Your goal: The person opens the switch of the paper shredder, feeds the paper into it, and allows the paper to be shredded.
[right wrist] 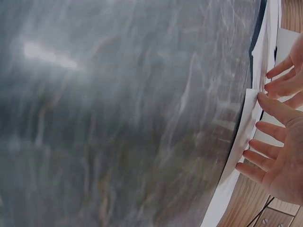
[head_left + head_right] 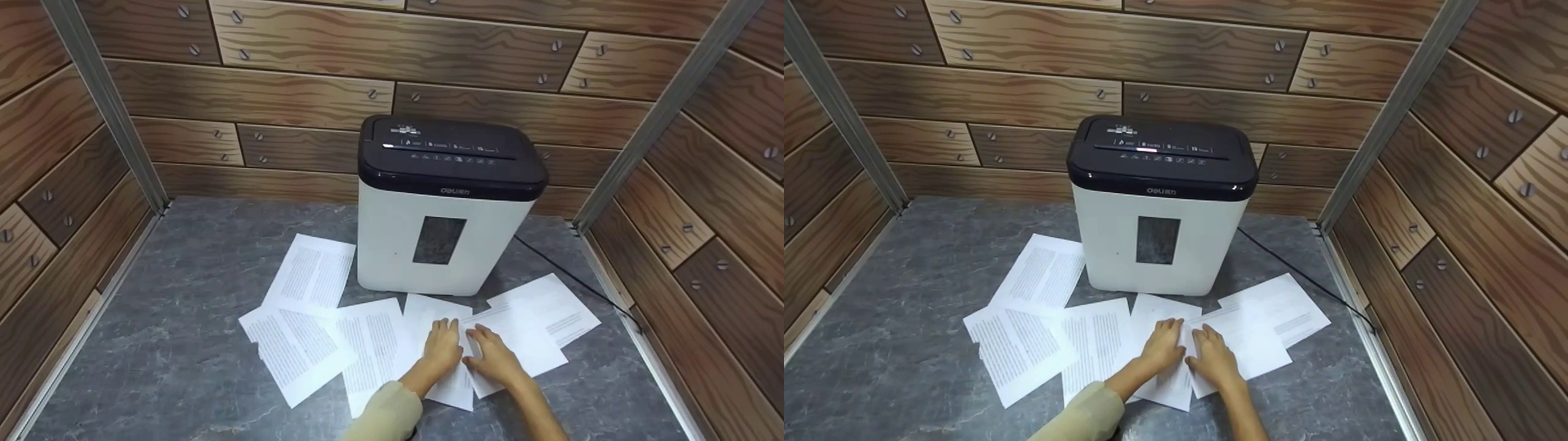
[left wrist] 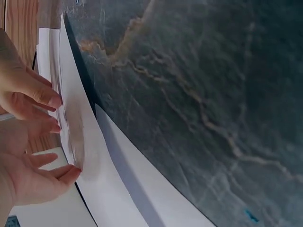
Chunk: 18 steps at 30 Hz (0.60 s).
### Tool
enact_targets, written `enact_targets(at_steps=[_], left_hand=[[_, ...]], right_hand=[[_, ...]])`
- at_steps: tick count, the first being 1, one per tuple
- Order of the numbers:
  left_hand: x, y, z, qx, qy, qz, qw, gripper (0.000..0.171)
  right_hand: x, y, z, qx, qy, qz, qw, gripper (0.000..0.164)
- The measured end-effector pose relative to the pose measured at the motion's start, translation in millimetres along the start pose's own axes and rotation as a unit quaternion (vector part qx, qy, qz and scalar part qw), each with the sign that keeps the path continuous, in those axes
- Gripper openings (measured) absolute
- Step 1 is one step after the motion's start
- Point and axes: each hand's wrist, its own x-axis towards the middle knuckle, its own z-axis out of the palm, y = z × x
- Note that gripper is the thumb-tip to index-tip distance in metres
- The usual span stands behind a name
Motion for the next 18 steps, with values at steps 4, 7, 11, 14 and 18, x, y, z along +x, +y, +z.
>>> enact_targets(at_steps=[4, 7, 11, 14, 18], left_hand=[[3.3, -3.4, -3.3, -0.042, 0.020, -0.027, 0.9986, 0.042], [5.3, -7.3, -5.4, -0.107, 0.053, -0.045, 0.9918, 0.037], [5.2, -12.8, -4.4, -0.187, 0.137, -0.014, 0.9727, 0.032], [4.8, -14.8, -2.6, -0.215, 0.195, 0.018, 0.9568, 0.033], [7.6, -12.8, -6.0, -0.234, 0.245, 0.026, 0.9403, 0.033]], right_hand=[[2, -4, 4, -0.007, 0.006, -0.004, 1.000, 0.054], [3, -7, 6, -0.010, 0.005, 0.000, 1.000, 0.056], [5, -10, 8, -0.007, 0.008, -0.008, 1.000, 0.058], [7, -10, 7, 0.001, 0.027, -0.032, 0.999, 0.058], [11, -7, 2, 0.012, 0.096, -0.080, 0.992, 0.056]])
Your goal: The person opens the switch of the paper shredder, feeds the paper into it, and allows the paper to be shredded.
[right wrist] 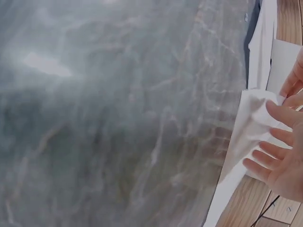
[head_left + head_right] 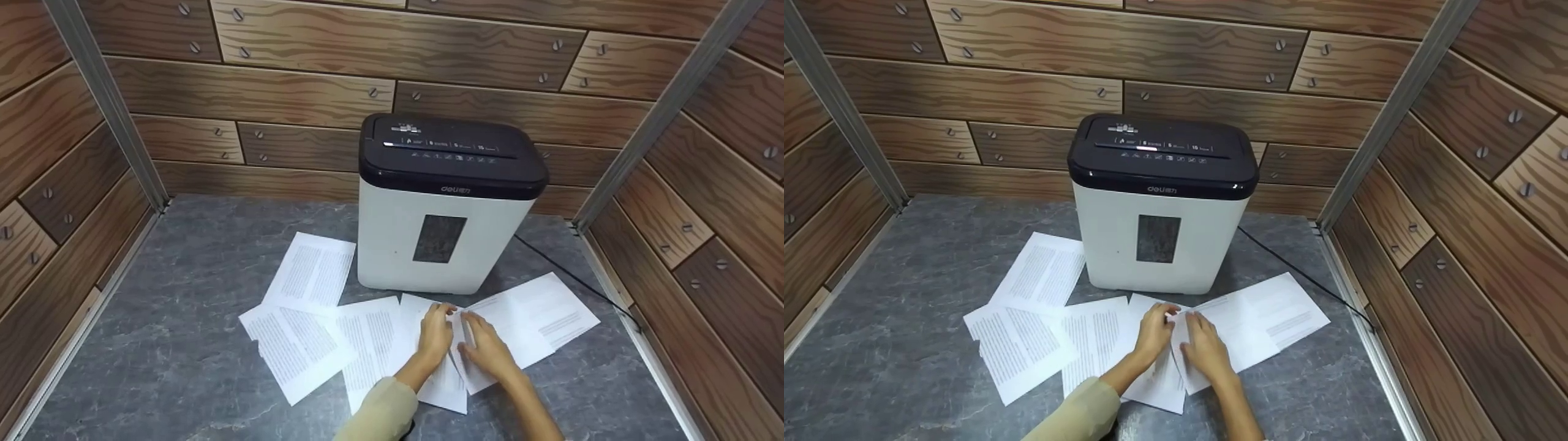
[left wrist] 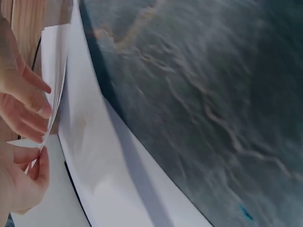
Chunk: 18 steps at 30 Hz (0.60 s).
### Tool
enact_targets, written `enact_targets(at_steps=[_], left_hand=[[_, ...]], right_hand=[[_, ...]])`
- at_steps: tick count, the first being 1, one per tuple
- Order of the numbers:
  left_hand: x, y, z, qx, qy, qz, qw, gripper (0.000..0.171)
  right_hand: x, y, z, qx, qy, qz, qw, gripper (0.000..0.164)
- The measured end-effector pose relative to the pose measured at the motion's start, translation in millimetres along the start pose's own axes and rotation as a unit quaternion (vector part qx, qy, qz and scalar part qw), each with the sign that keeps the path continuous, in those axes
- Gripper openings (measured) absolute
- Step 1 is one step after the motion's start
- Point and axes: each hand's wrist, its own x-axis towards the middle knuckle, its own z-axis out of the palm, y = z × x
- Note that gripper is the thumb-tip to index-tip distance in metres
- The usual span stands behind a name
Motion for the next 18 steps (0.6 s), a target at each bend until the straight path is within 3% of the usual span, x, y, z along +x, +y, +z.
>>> enact_targets(at_steps=[5, 10, 14, 18], left_hand=[[13.9, 16.1, -6.8, -0.032, 0.025, -0.012, 0.9991, 0.031], [31.0, 40.3, -22.8, -0.060, 0.028, -0.033, 0.9972, 0.028], [41.7, 56.4, -38.4, -0.053, 0.037, -0.016, 0.9978, 0.025], [48.8, 64.1, -54.0, -0.029, 0.063, 0.030, 0.9971, 0.025]], right_hand=[[13, 7, -19, 0.005, 0.119, -0.064, 0.991, 0.058], [24, 7, -44, -0.008, 0.171, -0.073, 0.982, 0.040], [27, 1, -60, -0.009, 0.203, -0.073, 0.976, 0.018], [30, -10, -72, 0.026, 0.242, -0.067, 0.968, 0.013]])
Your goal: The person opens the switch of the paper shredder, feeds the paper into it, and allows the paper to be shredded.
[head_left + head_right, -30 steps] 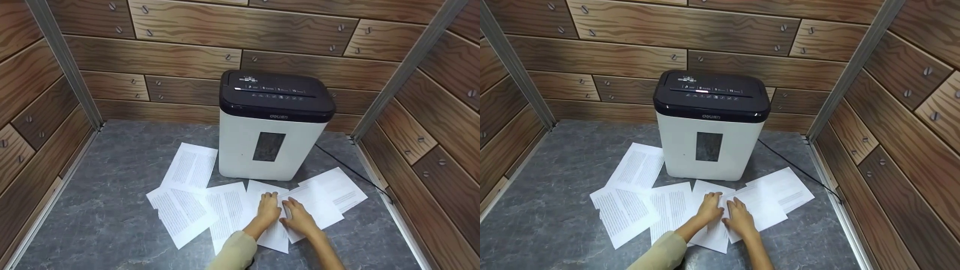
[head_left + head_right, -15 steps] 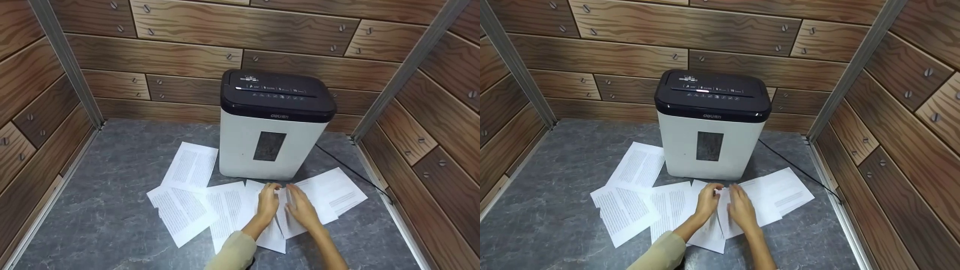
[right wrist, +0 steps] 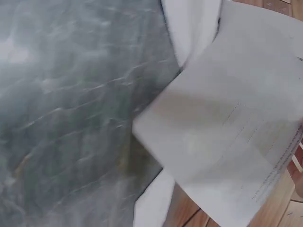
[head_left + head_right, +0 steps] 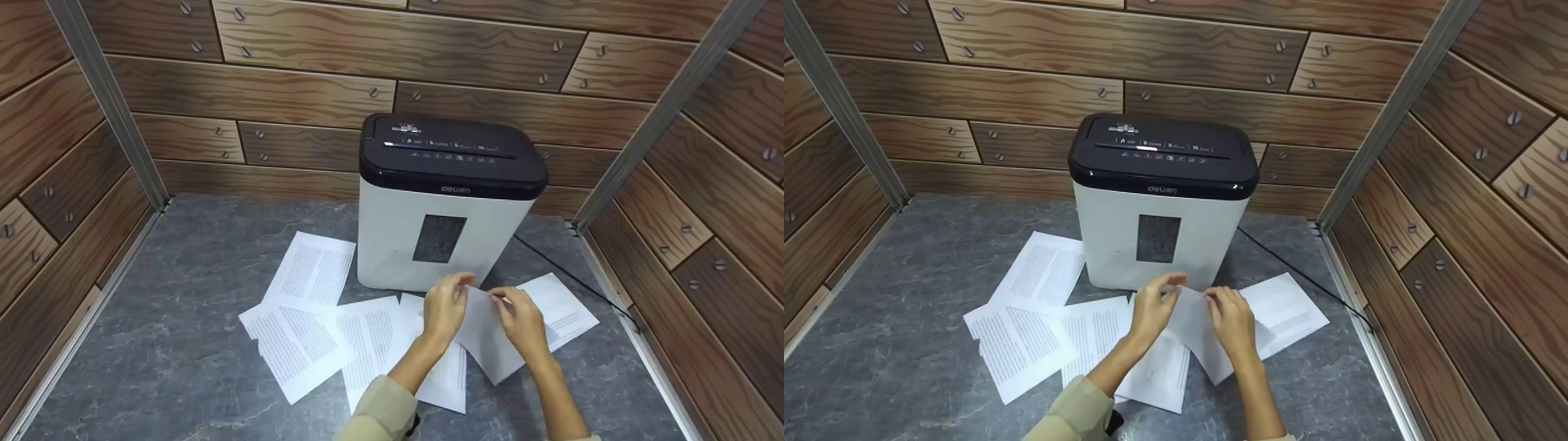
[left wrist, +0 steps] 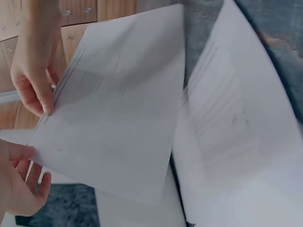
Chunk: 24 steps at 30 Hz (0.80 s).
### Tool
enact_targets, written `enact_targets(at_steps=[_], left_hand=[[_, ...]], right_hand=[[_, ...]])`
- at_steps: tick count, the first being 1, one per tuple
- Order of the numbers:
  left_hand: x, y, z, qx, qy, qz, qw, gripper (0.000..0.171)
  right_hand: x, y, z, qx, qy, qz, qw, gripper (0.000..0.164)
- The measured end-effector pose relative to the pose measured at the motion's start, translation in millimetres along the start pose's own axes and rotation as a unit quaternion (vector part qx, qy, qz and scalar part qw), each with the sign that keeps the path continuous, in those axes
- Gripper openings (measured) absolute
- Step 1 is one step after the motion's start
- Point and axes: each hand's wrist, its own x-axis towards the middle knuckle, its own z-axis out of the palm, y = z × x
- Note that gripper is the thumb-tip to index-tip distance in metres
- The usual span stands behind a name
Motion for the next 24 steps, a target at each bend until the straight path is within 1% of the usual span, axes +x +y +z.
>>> enact_targets(at_steps=[2, 4, 6, 8, 9, 11, 13, 14, 16, 18, 20, 22, 23, 24], left_hand=[[3.0, 0.4, -7.2, 0.006, 0.024, 0.016, 0.9996, 0.029], [5.8, -1.2, -14.8, -0.002, 0.052, 0.016, 0.9985, 0.035], [8.6, -4.3, -22.9, -0.024, 0.072, -0.004, 0.9971, 0.041], [11.3, -8.1, -31.4, -0.066, 0.070, -0.046, 0.9944, 0.047], [12.5, -10.1, -35.7, -0.091, 0.060, -0.072, 0.9914, 0.050], [15.2, -15.2, -44.4, -0.149, 0.028, -0.123, 0.9809, 0.053], [17.4, -20.8, -51.0, -0.202, -0.008, -0.165, 0.9654, 0.054], [19.0, -19.0, -56.9, -0.223, -0.022, -0.180, 0.9579, 0.053], [21.4, -15.0, -66.9, -0.260, -0.041, -0.193, 0.9450, 0.046], [21.8, -10.4, -74.1, -0.274, -0.043, -0.205, 0.9386, 0.036], [21.7, -9.7, -75.6, -0.282, -0.033, -0.214, 0.9347, 0.025], [19.3, -18.8, -68.3, -0.284, -0.020, -0.221, 0.9329, 0.019], [18.3, -22.9, -65.1, -0.282, -0.013, -0.224, 0.9328, 0.017], [17.5, -26.8, -61.8, -0.280, -0.005, -0.224, 0.9334, 0.016]], right_hand=[[4, -6, -4, 0.031, 0.024, 0.021, 0.999, 0.012], [10, -14, -9, 0.061, 0.053, 0.051, 0.995, 0.011], [16, -23, -14, 0.095, 0.081, 0.090, 0.988, 0.008], [23, -35, -20, 0.127, 0.107, 0.135, 0.977, 0.006], [27, -41, -24, 0.144, 0.119, 0.158, 0.970, 0.007], [33, -53, -29, 0.186, 0.139, 0.209, 0.950, 0.009], [37, -59, -32, 0.233, 0.155, 0.255, 0.925, 0.011], [38, -60, -32, 0.254, 0.160, 0.274, 0.914, 0.011], [38, -56, -30, 0.291, 0.173, 0.302, 0.891, 0.009], [37, -52, -27, 0.315, 0.178, 0.319, 0.876, 0.007], [37, -52, -26, 0.327, 0.176, 0.329, 0.868, 0.006], [37, -53, -26, 0.331, 0.168, 0.337, 0.865, 0.008], [37, -54, -26, 0.331, 0.161, 0.337, 0.866, 0.008], [37, -56, -26, 0.327, 0.155, 0.333, 0.871, 0.009]])
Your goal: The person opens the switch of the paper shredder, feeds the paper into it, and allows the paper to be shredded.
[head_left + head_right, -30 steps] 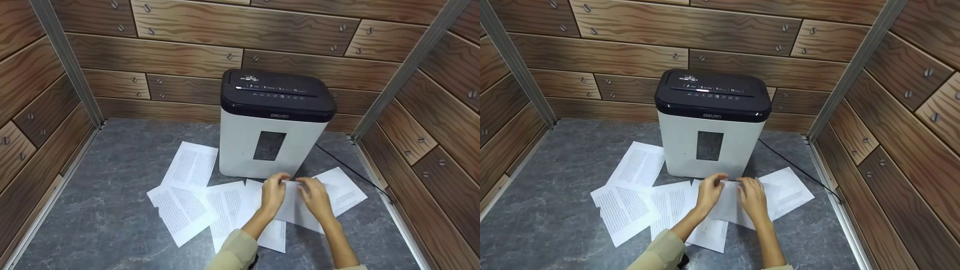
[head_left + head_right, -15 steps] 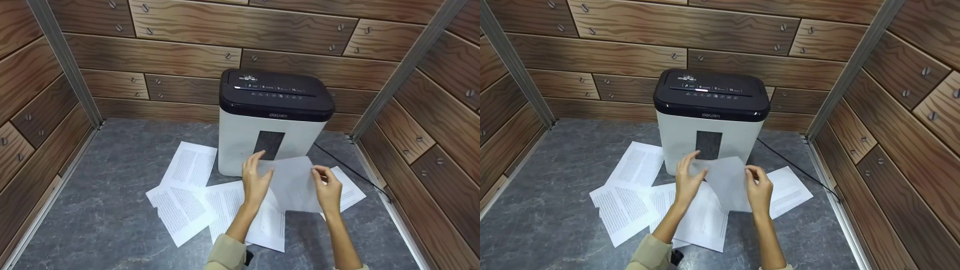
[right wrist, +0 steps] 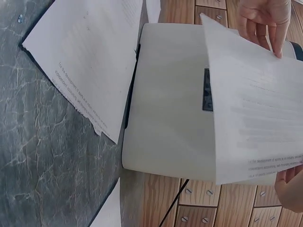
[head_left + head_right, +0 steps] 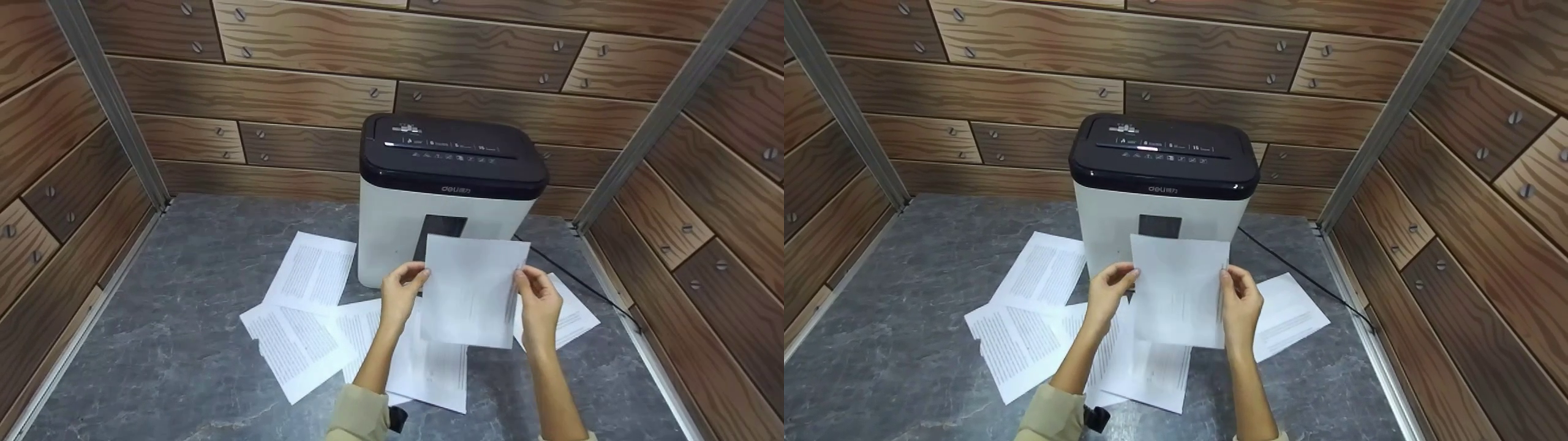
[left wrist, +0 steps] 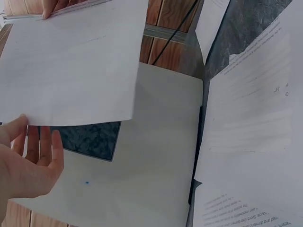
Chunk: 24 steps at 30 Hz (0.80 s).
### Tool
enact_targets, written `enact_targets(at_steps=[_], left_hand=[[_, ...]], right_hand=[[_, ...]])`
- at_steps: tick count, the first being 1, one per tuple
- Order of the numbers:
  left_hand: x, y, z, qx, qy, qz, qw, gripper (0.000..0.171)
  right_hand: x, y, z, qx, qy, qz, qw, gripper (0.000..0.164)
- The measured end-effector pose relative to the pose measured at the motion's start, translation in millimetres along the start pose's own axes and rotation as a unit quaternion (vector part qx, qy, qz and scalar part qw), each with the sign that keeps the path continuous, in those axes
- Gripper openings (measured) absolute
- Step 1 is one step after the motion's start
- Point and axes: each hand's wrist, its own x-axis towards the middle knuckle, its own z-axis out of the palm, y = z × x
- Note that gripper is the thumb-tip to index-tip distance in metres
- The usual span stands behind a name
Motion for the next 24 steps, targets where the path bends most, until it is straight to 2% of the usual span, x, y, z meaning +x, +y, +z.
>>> enact_targets(at_steps=[3, 6, 9, 13, 17, 24], left_hand=[[1.5, -7.3, -0.8, 0.001, 0.019, 0.010, 0.9998, 0.015], [0.4, -6.9, -2.9, 0.026, 0.038, 0.026, 0.9986, 0.013], [-2.4, -4.8, -4.6, 0.067, 0.058, 0.036, 0.9954, 0.011], [-5.1, -1.5, -6.0, 0.102, 0.076, 0.031, 0.9915, 0.009], [-6.2, 0.4, -7.0, 0.107, 0.087, 0.029, 0.9900, 0.008], [-6.1, 5.4, -9.3, 0.103, 0.087, 0.033, 0.9903, 0.008]], right_hand=[[-5, -7, 3, -0.048, -0.016, -0.042, 0.998, 0.012], [-10, -13, 6, -0.113, -0.019, -0.107, 0.988, 0.011], [-15, -15, 8, -0.152, -0.019, -0.143, 0.978, 0.009], [-16, -13, 10, -0.148, -0.027, -0.145, 0.978, 0.008], [-16, -10, 10, -0.131, -0.040, -0.134, 0.981, 0.008], [-16, -10, 12, -0.141, -0.038, -0.130, 0.981, 0.008]])
